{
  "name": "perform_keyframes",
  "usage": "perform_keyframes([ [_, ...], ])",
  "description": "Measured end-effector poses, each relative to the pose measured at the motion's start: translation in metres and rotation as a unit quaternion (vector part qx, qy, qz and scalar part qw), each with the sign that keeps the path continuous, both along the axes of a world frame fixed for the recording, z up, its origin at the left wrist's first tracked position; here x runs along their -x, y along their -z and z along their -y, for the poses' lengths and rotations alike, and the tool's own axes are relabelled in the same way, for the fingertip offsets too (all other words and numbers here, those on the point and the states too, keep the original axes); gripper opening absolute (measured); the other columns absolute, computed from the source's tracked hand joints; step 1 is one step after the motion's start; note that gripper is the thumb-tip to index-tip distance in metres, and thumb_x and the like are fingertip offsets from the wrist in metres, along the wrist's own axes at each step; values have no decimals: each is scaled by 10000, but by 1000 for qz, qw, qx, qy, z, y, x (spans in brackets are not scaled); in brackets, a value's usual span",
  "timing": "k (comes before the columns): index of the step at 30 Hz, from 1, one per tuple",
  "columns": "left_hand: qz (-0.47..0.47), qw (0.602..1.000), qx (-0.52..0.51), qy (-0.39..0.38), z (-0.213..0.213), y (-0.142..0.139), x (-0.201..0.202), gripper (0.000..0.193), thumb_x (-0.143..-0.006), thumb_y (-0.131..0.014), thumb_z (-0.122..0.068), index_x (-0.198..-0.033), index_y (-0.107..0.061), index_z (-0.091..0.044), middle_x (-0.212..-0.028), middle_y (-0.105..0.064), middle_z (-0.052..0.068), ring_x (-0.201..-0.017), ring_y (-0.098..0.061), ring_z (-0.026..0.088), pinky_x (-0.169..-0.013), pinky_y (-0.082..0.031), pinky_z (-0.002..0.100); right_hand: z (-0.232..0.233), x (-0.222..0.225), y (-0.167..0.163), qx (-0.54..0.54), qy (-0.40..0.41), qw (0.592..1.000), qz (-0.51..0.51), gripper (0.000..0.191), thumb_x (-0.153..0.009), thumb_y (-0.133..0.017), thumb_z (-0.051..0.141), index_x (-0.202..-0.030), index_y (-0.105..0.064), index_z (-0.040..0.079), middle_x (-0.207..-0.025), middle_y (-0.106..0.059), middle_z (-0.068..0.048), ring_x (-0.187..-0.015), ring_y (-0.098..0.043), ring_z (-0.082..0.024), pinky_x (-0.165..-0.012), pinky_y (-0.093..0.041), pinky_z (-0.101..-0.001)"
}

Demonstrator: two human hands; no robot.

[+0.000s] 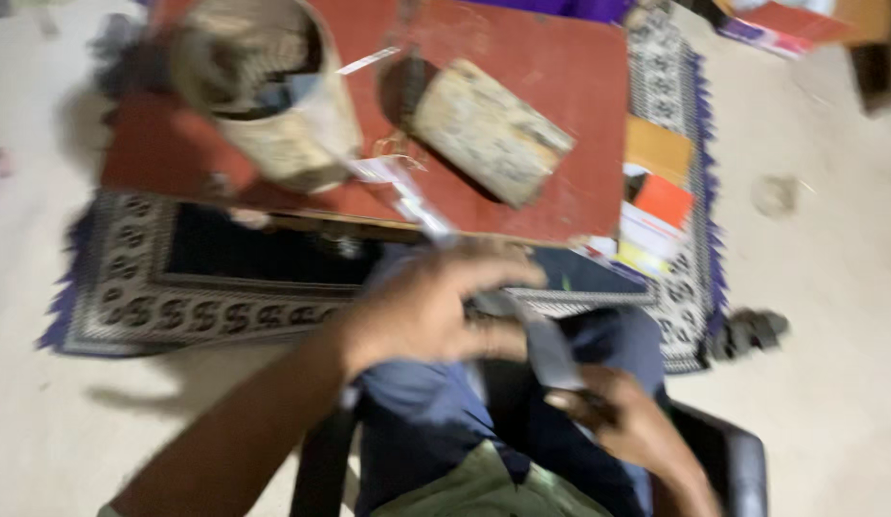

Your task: The person sits at a small red table and repeatedly cuts a white adhesive tape into short strips using scissors. They unroll the tape, cut a segment, and place the pieces on the table. The process is repeated multiple times throughout the clip.

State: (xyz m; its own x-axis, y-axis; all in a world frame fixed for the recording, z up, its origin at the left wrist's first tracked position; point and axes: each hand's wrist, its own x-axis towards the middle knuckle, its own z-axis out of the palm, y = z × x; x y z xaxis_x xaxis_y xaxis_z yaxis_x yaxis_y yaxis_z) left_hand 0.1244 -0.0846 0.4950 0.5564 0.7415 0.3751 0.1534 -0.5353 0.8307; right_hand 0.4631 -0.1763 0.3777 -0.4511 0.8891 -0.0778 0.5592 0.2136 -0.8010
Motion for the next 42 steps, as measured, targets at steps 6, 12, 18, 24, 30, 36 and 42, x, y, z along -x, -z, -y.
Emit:
perform_keyframes([
  [6,-160,970,126,132,8,53,-69,664,-724,-880,-323,-1276,-614,-65,-1062,-724,155,-997,-711,340,-832,-546,450,-41,38,-55,-21,-101,994,22,186,-797,-798,122,-920,-704,19,-840,-738,-187,-784,-711,-365,-669,-538,-433],
  [12,-220,954,199,46,-46,129,-30,324,-817,-817,-191,-1106,-705,-95,-927,-786,82,-884,-758,223,-797,-577,373,-83,19,-22,70,53,996,6,191,-855,-772,165,-970,-717,23,-843,-778,-145,-759,-768,-255,-697,-581,-379],
  [18,247,873,269,-322,-119,173,27,57,-1035,-597,-87,-1052,-649,-70,-847,-636,47,-706,-606,140,-628,-552,308,-138,19,56,-34,176,982,-53,301,-842,-802,154,-1082,-724,-11,-968,-757,-178,-858,-748,-272,-759,-574,-362],
  [24,241,849,191,-430,-188,171,33,163,-964,-634,-70,-1114,-593,-119,-923,-628,5,-745,-544,125,-643,-463,285,-199,31,106,20,258,944,-206,192,-936,-749,122,-1089,-729,9,-983,-791,-135,-909,-738,-207,-817,-599,-340],
  [30,150,833,285,-450,-258,142,20,226,-953,-684,-190,-1169,-634,-147,-1014,-703,-20,-825,-681,141,-672,-572,291,-240,37,131,-75,240,954,-164,165,-878,-778,77,-1033,-753,26,-992,-779,-151,-911,-768,-253,-823,-590,-346],
  [36,-8,844,382,-376,-293,141,-14,221,-959,-684,-188,-1170,-638,-140,-1011,-702,-17,-822,-677,141,-670,-567,292,-272,62,143,-100,209,956,-181,206,-835,-765,90,-1037,-744,56,-1012,-751,-137,-925,-760,-297,-815,-610,-381],
  [42,-92,848,417,-315,-314,152,-37,217,-964,-685,-187,-1170,-641,-133,-1008,-700,-14,-819,-674,141,-668,-563,292,-276,78,154,-140,235,959,-72,179,-793,-786,156,-931,-719,63,-912,-699,-121,-825,-697,-361,-717,-569,-449],
])
